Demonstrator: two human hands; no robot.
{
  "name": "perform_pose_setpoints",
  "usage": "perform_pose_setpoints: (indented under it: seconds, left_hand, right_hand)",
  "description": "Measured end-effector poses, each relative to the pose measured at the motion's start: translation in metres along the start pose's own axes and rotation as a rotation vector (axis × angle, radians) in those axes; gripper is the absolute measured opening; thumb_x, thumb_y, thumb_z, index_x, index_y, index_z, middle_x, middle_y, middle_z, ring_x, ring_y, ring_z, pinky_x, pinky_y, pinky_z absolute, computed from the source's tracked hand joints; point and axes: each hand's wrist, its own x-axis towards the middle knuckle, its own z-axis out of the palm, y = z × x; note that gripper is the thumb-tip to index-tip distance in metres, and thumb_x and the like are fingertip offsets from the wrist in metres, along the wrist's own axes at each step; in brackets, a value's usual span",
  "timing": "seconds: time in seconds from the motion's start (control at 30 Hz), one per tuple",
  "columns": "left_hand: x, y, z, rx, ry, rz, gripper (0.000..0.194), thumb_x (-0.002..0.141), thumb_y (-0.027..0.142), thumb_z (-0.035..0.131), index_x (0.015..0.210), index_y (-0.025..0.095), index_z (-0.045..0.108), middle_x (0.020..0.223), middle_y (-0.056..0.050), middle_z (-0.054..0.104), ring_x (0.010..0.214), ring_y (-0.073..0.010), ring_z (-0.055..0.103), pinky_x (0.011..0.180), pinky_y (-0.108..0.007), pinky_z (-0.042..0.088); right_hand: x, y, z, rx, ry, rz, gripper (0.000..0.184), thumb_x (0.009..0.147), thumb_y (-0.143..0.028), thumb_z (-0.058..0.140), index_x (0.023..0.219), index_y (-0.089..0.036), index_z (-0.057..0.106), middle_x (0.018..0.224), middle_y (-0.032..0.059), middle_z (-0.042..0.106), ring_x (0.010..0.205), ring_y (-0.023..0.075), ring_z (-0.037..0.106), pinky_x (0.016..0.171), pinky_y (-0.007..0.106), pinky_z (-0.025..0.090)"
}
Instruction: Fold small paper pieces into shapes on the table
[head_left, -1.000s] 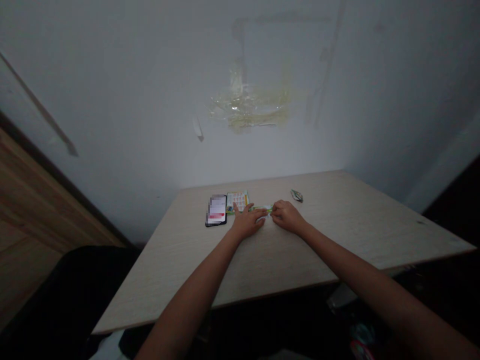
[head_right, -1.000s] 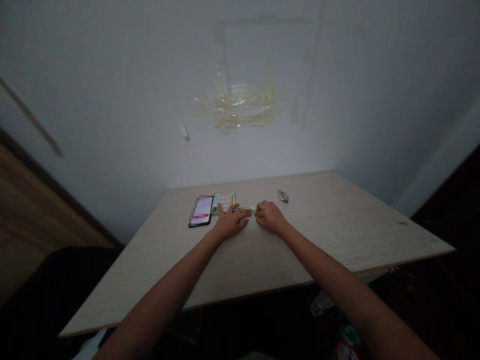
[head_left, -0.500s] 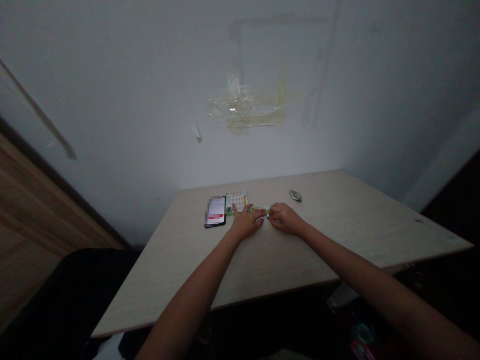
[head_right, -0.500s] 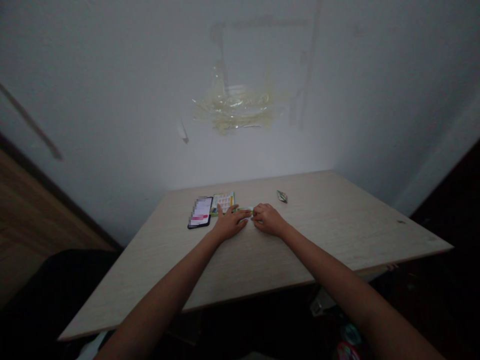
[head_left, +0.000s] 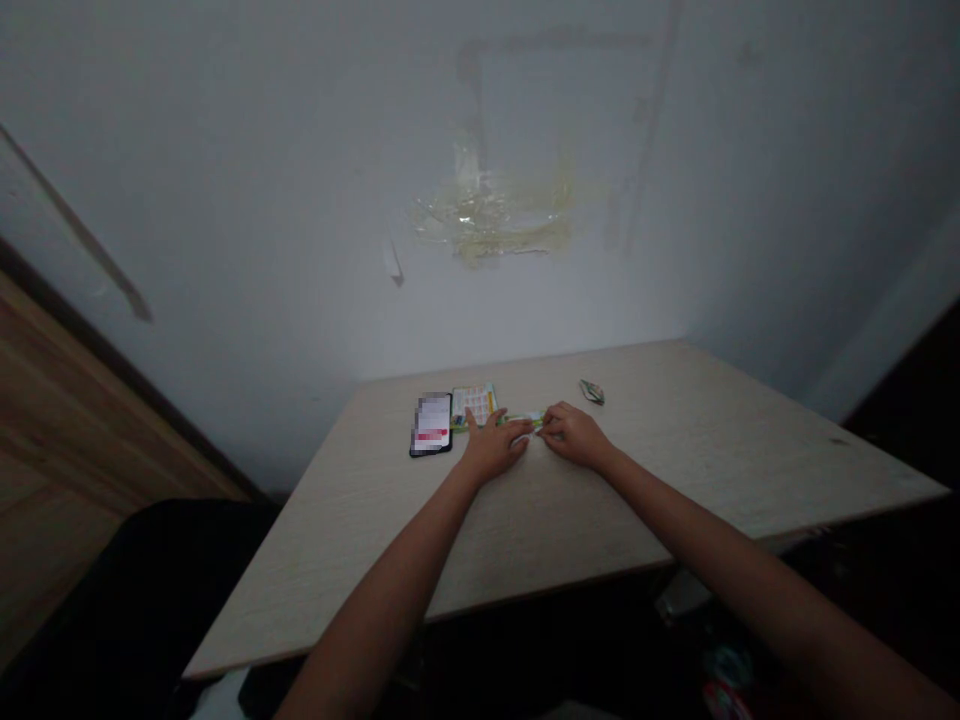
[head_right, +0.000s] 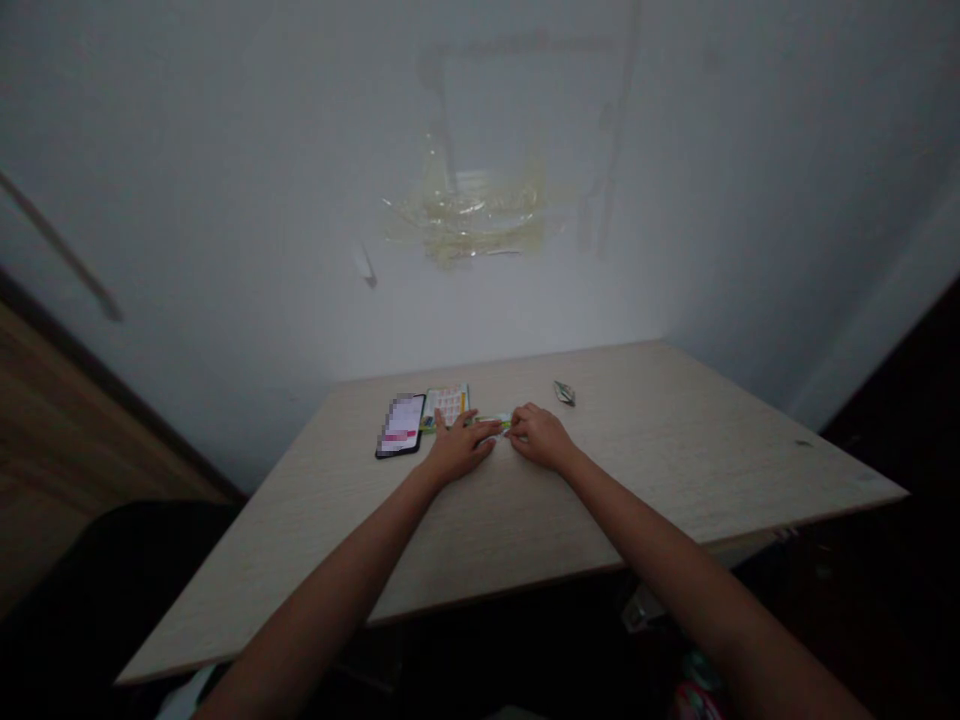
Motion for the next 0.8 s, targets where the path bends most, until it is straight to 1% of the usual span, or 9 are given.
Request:
perform_pose_setpoints:
  seconds: [0.13,0.3,0.6,0.73,0.8]
  left_hand:
    - [0.000,0.000,-0.001,-0.049,-0.004,0.014,0.038,0.100,0.044,0.039,0.135,0.048,0.052,0.145,0.008,0.055,0.145,-0.0293,0.032,0.103,-0.081,-0.016]
    - [0.000,0.000,-0.002,-0.054,-0.010,0.011,0.038,0.099,0.044,0.041,0.135,0.047,0.052,0.147,0.008,0.053,0.146,-0.0303,0.030,0.102,-0.082,-0.017]
    - [0.000,0.000,-0.002,-0.029,-0.013,0.003,0.039,0.100,0.044,0.040,0.137,0.048,0.051,0.147,0.008,0.053,0.146,-0.0309,0.029,0.103,-0.081,-0.016]
    - [0.000,0.001,-0.002,-0.036,0.002,0.016,0.038,0.100,0.043,0.040,0.136,0.047,0.052,0.146,0.008,0.054,0.146,-0.0299,0.030,0.102,-0.081,-0.017]
    - [0.000,0.001,-0.002,-0.044,0.008,0.019,0.038,0.100,0.043,0.041,0.135,0.046,0.053,0.145,0.007,0.055,0.145,-0.0292,0.031,0.103,-0.079,-0.019]
  right_hand:
    - [0.001,-0.002,-0.003,-0.072,-0.011,0.133,0.016,0.088,-0.024,0.063,0.092,-0.020,0.079,0.093,0.0080,0.066,0.096,0.0216,0.056,0.084,0.032,0.044]
    - [0.003,-0.007,-0.007,-0.159,-0.051,0.220,0.019,0.090,-0.026,0.060,0.092,-0.020,0.078,0.095,0.0091,0.066,0.097,0.0227,0.056,0.084,0.031,0.042]
    - [0.007,-0.010,-0.009,-0.293,-0.072,0.315,0.027,0.094,-0.028,0.053,0.094,-0.019,0.078,0.099,0.0128,0.065,0.100,0.0256,0.054,0.082,0.034,0.042]
    - [0.007,-0.010,-0.009,-0.316,-0.072,0.343,0.029,0.095,-0.029,0.051,0.097,-0.019,0.078,0.100,0.0129,0.065,0.101,0.0258,0.054,0.081,0.034,0.042]
    - [0.007,-0.010,-0.009,-0.326,-0.073,0.366,0.030,0.095,-0.031,0.050,0.097,-0.020,0.078,0.101,0.0128,0.065,0.101,0.0257,0.054,0.081,0.033,0.042]
